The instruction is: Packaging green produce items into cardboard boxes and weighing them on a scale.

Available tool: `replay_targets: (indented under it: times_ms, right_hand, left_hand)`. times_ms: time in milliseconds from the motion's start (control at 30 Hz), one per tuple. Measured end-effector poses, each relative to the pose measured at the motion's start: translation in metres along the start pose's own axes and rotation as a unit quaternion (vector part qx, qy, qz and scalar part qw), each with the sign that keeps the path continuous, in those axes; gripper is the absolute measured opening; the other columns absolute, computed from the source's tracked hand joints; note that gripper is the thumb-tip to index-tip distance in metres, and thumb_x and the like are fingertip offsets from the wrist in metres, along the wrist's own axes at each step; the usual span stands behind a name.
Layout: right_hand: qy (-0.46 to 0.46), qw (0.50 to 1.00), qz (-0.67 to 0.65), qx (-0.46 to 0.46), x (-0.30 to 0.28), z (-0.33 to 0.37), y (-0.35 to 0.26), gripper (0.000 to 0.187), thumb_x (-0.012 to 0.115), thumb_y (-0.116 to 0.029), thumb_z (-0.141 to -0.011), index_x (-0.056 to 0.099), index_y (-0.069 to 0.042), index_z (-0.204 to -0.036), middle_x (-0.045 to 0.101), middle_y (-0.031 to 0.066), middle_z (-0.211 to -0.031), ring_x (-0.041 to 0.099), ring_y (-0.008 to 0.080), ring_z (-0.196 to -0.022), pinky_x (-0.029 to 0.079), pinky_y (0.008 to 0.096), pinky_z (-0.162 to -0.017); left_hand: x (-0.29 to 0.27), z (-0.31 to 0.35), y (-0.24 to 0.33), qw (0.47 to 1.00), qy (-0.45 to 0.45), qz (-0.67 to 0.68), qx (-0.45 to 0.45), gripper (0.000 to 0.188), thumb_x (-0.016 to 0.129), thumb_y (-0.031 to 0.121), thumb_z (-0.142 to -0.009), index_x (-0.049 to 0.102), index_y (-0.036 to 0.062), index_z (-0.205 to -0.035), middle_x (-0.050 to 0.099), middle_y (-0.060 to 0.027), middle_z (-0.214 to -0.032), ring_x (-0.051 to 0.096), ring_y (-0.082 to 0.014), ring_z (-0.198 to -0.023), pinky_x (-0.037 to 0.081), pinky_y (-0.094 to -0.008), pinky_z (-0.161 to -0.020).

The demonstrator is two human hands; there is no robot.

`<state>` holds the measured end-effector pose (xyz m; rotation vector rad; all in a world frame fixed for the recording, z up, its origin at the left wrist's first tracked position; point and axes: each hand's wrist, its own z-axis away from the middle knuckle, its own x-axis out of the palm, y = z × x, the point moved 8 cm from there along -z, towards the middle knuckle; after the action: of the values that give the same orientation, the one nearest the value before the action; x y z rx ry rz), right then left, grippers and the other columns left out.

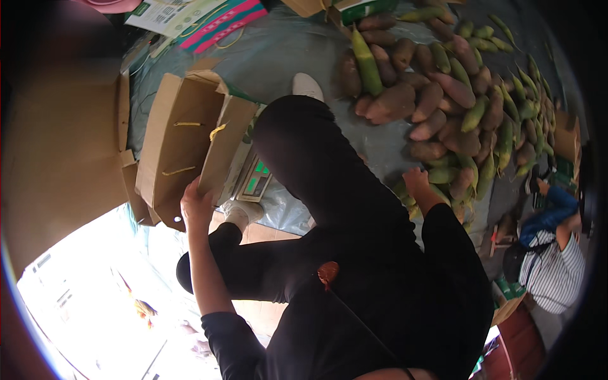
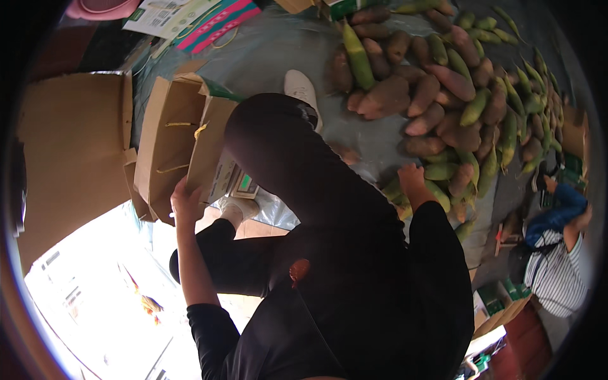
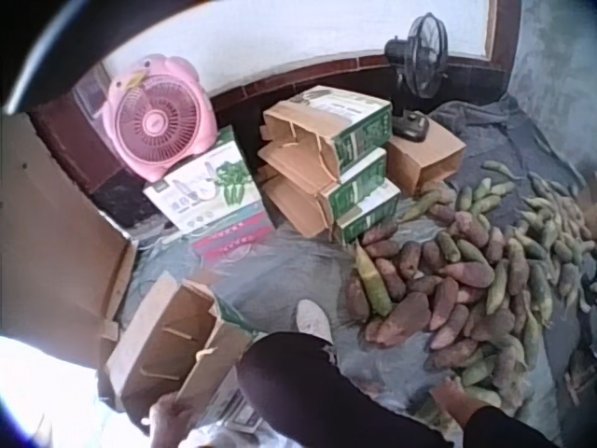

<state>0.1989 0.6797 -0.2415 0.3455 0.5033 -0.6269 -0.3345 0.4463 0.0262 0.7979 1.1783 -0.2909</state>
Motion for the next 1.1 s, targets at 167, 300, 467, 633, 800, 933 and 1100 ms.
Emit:
replay_targets:
  times_ms: [167, 300, 467, 633, 800, 933, 1100]
  right_hand:
    - [0.038, 0.999, -0.017, 0.018, 0.009, 0.001, 0.008, 0.022, 0.054, -0.016, -0.083, 0.060, -0.014, -0.105, 0.058, 0.0072, -0.109, 0.053, 0.0249, -0.107, 0.044, 0.0432, -0.082]
    - [-0.006, 1.000, -0.003, 0.008, 0.023, -0.004, 0.019, 0.048, 0.079, -0.024, -0.060, 0.061, -0.016, -0.104, 0.059, 0.0076, -0.108, 0.055, 0.0268, -0.107, 0.046, 0.0404, -0.084]
    - [-0.065, 0.997, 0.002, -0.040, -0.008, 0.013, 0.021, 0.054, 0.082, -0.032, -0.052, 0.065, -0.012, -0.099, 0.063, 0.0107, -0.104, 0.061, 0.0278, -0.099, 0.049, 0.0406, -0.083]
    - [-0.026, 0.997, -0.061, -0.049, -0.059, 0.022, 0.072, 0.045, 0.080, -0.032, -0.050, 0.069, -0.008, -0.087, 0.067, 0.0122, -0.092, 0.065, 0.0306, -0.088, 0.052, 0.0387, -0.075]
    - [0.152, 0.961, -0.041, -0.228, -0.158, 0.037, 0.128, 0.031, 0.077, -0.027, -0.056, 0.068, -0.001, -0.071, 0.066, 0.0153, -0.081, 0.064, 0.0256, -0.080, 0.049, 0.0348, -0.070]
    - [0.215, 0.788, -0.556, -0.151, -0.310, 0.083, 0.126, 0.038, 0.074, -0.011, -0.061, 0.065, 0.007, -0.093, 0.066, 0.0065, -0.087, 0.060, 0.0158, -0.086, 0.046, 0.0279, -0.076]
    - [0.245, 0.804, -0.508, -0.187, -0.457, 0.128, 0.057, 0.046, 0.070, -0.007, -0.066, 0.058, 0.005, -0.108, 0.062, 0.0045, -0.096, 0.057, 0.0123, -0.088, 0.046, 0.0261, -0.078]
  left_hand:
    - [-0.001, -0.002, 0.006, 0.999, -0.016, 0.018, -0.032, 0.027, 0.059, 0.011, -0.074, 0.065, 0.0053, -0.100, 0.064, -0.0186, -0.080, 0.064, -0.0333, -0.077, 0.049, -0.0415, -0.071]
    - [0.000, -0.007, 0.008, 0.997, -0.017, -0.052, -0.053, 0.027, 0.061, 0.016, -0.075, 0.066, 0.0074, -0.100, 0.064, -0.0206, -0.085, 0.061, -0.0372, -0.082, 0.049, -0.0432, -0.071]
    - [-0.001, -0.001, 0.002, 0.995, -0.022, -0.078, -0.051, 0.026, 0.062, 0.017, -0.076, 0.066, 0.0116, -0.101, 0.064, -0.0197, -0.085, 0.061, -0.0369, -0.084, 0.049, -0.0442, -0.072]
    - [-0.008, 0.003, 0.010, 0.995, -0.025, -0.077, -0.052, 0.025, 0.062, 0.017, -0.076, 0.065, 0.0129, -0.100, 0.064, -0.0188, -0.085, 0.062, -0.0360, -0.084, 0.050, -0.0442, -0.072]
    - [-0.003, 0.000, 0.010, 0.997, -0.022, -0.071, -0.031, 0.023, 0.062, 0.017, -0.077, 0.065, 0.0116, -0.099, 0.064, -0.0184, -0.085, 0.062, -0.0354, -0.083, 0.050, -0.0437, -0.072]
    - [-0.006, 0.004, 0.007, 0.995, -0.014, -0.090, -0.033, 0.023, 0.061, 0.017, -0.077, 0.065, 0.0112, -0.100, 0.064, -0.0185, -0.085, 0.062, -0.0356, -0.083, 0.050, -0.0436, -0.072]
    - [-0.005, 0.002, 0.005, 0.996, -0.008, -0.082, -0.044, 0.024, 0.061, 0.019, -0.076, 0.065, 0.0121, -0.099, 0.064, -0.0189, -0.084, 0.061, -0.0364, -0.083, 0.049, -0.0448, -0.072]
